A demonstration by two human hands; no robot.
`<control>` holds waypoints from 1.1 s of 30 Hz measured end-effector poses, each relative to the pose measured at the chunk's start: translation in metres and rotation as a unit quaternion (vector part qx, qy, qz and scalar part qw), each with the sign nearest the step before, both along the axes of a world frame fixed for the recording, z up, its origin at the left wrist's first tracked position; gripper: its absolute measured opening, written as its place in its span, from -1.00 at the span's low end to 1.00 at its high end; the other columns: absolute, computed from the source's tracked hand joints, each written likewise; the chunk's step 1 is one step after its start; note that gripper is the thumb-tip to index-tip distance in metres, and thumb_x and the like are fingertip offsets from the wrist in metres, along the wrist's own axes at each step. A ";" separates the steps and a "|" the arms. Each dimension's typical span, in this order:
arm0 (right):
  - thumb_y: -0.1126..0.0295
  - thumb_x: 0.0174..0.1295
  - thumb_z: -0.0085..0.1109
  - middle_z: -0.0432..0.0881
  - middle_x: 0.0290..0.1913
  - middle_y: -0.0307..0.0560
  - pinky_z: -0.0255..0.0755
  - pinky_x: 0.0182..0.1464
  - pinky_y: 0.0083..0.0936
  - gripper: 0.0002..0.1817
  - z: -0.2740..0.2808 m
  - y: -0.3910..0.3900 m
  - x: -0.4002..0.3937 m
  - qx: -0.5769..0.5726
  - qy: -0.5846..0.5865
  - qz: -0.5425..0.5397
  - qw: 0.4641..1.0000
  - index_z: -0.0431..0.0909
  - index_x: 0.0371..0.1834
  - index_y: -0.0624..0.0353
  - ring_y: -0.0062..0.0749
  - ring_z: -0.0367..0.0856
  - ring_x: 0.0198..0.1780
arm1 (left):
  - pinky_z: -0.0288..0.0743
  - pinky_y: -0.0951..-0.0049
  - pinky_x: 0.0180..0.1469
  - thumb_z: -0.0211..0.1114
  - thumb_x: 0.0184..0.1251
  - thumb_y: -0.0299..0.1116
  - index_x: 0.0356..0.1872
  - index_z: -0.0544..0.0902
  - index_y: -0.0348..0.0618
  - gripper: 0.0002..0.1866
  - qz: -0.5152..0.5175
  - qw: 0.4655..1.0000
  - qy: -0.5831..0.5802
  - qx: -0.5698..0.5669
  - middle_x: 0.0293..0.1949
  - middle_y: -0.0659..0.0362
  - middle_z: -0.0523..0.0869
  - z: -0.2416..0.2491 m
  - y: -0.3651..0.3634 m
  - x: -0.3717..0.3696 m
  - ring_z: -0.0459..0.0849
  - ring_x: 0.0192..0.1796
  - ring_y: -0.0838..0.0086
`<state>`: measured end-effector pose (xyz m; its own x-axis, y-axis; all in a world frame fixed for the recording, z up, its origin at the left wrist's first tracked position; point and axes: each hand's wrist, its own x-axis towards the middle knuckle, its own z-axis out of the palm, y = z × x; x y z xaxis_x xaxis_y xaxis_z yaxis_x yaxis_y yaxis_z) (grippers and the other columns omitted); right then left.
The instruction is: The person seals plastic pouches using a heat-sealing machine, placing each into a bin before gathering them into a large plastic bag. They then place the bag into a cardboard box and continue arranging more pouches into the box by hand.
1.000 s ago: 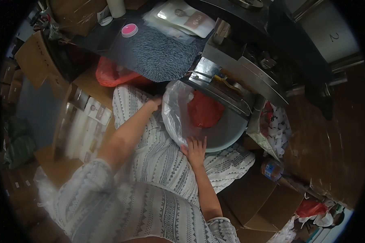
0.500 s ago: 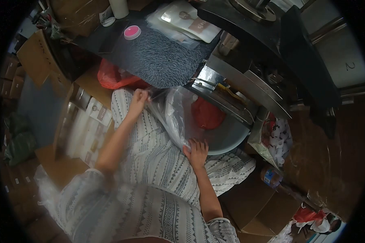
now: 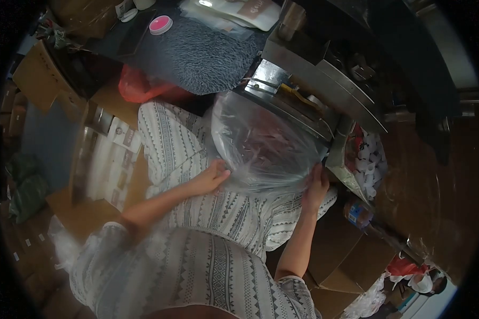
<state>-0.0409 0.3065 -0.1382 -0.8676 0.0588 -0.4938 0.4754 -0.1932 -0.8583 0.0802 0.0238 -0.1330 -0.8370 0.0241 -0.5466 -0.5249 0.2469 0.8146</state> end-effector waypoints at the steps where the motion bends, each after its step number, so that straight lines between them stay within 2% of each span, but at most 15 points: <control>1: 0.17 0.26 0.22 0.57 -0.12 -0.25 0.33 -0.17 -0.56 -0.60 -0.007 0.009 0.000 0.156 0.152 -0.029 0.976 0.48 -0.01 0.26 -0.56 0.48 -0.19 | 0.48 0.20 0.01 0.09 0.38 0.00 0.16 0.26 -0.30 -0.42 0.010 0.983 -0.151 0.106 -0.04 -0.13 0.55 0.001 -0.004 -0.004 0.61 -0.03 0.07; 3: 0.18 0.25 0.23 0.55 -0.04 -0.18 0.33 -0.07 -0.47 -0.57 -0.009 0.016 0.013 0.307 0.295 -0.054 0.903 0.45 0.03 0.27 -0.46 0.50 -0.11 | 0.50 0.21 -0.02 0.07 0.39 0.02 0.16 0.28 -0.31 -0.41 -0.084 0.996 -0.011 -0.016 -0.05 -0.14 0.57 -0.023 -0.002 0.001 0.63 -0.05 0.08; 4: 0.22 0.21 0.24 0.52 0.02 -0.08 0.30 0.02 -0.40 -0.55 0.002 0.003 0.029 0.418 0.390 0.073 0.817 0.42 0.06 0.28 -0.33 0.48 -0.04 | 0.51 0.23 -0.05 0.05 0.40 0.04 0.15 0.31 -0.33 -0.41 -0.172 0.967 0.131 -0.138 -0.07 -0.14 0.58 -0.035 0.001 0.005 0.65 -0.07 0.09; 5: 0.27 0.18 0.26 0.49 0.08 0.01 0.27 0.11 -0.33 -0.52 0.013 -0.013 0.045 0.509 0.467 0.198 0.696 0.39 0.09 0.28 -0.19 0.46 0.03 | 0.51 0.23 -0.05 0.05 0.40 0.04 0.15 0.31 -0.33 -0.41 -0.174 0.967 0.128 -0.136 -0.07 -0.14 0.58 -0.042 0.005 0.006 0.65 -0.07 0.09; 7: 0.37 0.08 0.25 0.57 -0.03 0.04 0.38 0.05 -0.27 -0.60 0.041 -0.055 0.056 0.454 0.488 0.423 0.614 0.47 0.02 0.17 -0.07 0.54 -0.05 | 0.57 0.30 -0.25 0.02 0.38 0.14 0.22 0.23 -0.42 -0.26 -0.229 0.952 0.116 -0.165 -0.09 -0.15 0.59 -0.052 0.008 0.003 0.70 -0.24 0.29; 8: 0.37 0.08 0.25 0.57 -0.03 0.04 0.38 0.05 -0.27 -0.60 0.023 -0.046 0.062 0.456 0.485 0.421 0.616 0.47 0.02 0.17 -0.07 0.54 -0.05 | 0.57 0.30 -0.25 0.02 0.38 0.14 0.22 0.23 -0.42 -0.26 -0.233 0.952 0.116 -0.163 -0.09 -0.15 0.59 -0.054 0.007 -0.001 0.70 -0.24 0.29; 10: 0.35 0.12 0.20 0.64 -0.13 0.00 0.45 -0.05 -0.25 -0.71 -0.031 -0.011 0.074 0.408 0.318 0.588 0.622 0.54 -0.07 0.13 -0.09 0.60 -0.12 | 0.60 0.40 -0.23 0.01 0.33 0.25 0.21 0.24 -0.44 -0.18 -0.074 0.983 -0.139 0.090 -0.05 -0.12 0.60 -0.058 0.005 -0.012 0.70 -0.17 0.37; 13: 0.36 0.12 0.17 0.67 -0.31 -0.04 0.50 -0.15 -0.18 -0.81 -0.045 0.041 0.062 0.536 0.210 0.534 0.619 0.59 -0.19 0.08 -0.04 0.65 -0.28 | 0.61 0.40 -0.13 -0.01 0.31 0.29 0.23 0.23 -0.43 -0.14 0.116 0.966 -0.173 0.156 0.06 -0.16 0.53 -0.049 0.006 -0.022 0.70 -0.17 0.33; 15: 0.30 0.17 0.10 0.64 -0.18 0.07 0.48 -0.11 -0.19 -0.73 -0.056 0.067 0.037 0.622 0.101 0.497 0.597 0.55 -0.08 0.12 0.03 0.62 -0.16 | 0.50 0.35 0.06 -0.03 0.32 0.29 0.26 0.23 -0.39 -0.15 0.102 0.944 -0.202 0.240 0.13 -0.12 0.48 -0.062 -0.001 -0.033 0.62 -0.02 0.30; 18: 0.23 0.27 0.01 0.60 -0.01 0.11 0.49 -0.14 -0.19 -0.67 -0.122 0.117 0.018 0.605 0.241 0.405 0.641 0.52 0.05 0.07 -0.05 0.61 -0.12 | 0.39 0.32 0.25 0.00 0.33 0.24 0.32 0.18 -0.33 -0.17 0.113 0.900 -0.217 0.362 0.25 -0.05 0.38 -0.093 -0.006 -0.040 0.50 0.18 0.28; 23: 0.21 0.22 0.08 0.46 0.16 0.16 0.37 0.07 -0.20 -0.54 -0.165 0.146 -0.069 0.680 0.272 0.387 0.560 0.42 0.16 0.15 -0.02 0.48 0.07 | 0.24 0.33 0.34 0.14 0.36 0.05 0.35 0.15 -0.25 -0.27 0.193 0.860 -0.158 0.446 0.31 0.05 0.33 -0.090 -0.030 -0.047 0.31 0.33 0.30; 26: 0.19 0.19 0.12 0.37 0.27 0.19 0.31 0.20 -0.20 -0.45 -0.180 0.170 -0.111 0.723 0.293 0.374 0.501 0.36 0.23 0.20 0.01 0.40 0.18 | 0.30 0.35 0.30 0.18 0.38 -0.13 0.31 0.25 -0.25 -0.40 0.268 0.886 -0.112 0.361 0.23 0.05 0.43 -0.083 -0.046 -0.065 0.41 0.26 0.34; 29: 0.19 0.22 0.10 0.38 0.26 0.20 0.28 0.22 -0.20 -0.46 -0.131 0.136 -0.116 0.717 0.366 0.282 0.521 0.36 0.23 0.22 0.02 0.39 0.20 | 0.38 0.37 0.20 0.19 0.36 -0.24 0.20 0.41 -0.26 -0.53 0.339 0.880 0.001 0.332 0.10 0.09 0.56 -0.078 -0.069 -0.096 0.52 0.15 0.39; 32: 0.19 0.27 0.08 0.38 0.25 0.21 0.23 0.26 -0.20 -0.47 -0.077 0.087 -0.124 0.680 0.464 0.135 0.552 0.36 0.24 0.25 0.05 0.36 0.23 | 0.45 0.39 0.08 0.15 0.32 -0.35 0.07 0.53 -0.28 -0.66 0.387 0.889 0.172 0.178 -0.02 0.12 0.64 -0.095 -0.090 -0.129 0.61 0.03 0.43; 33: 0.19 0.28 0.07 0.38 0.25 0.22 0.22 0.27 -0.20 -0.48 -0.056 0.076 -0.125 0.657 0.498 0.087 0.560 0.36 0.24 0.26 0.05 0.35 0.25 | 0.45 0.39 0.08 0.12 0.32 -0.37 0.06 0.54 -0.29 -0.67 0.290 0.937 0.194 0.030 0.00 0.08 0.63 -0.101 -0.090 -0.141 0.60 0.04 0.37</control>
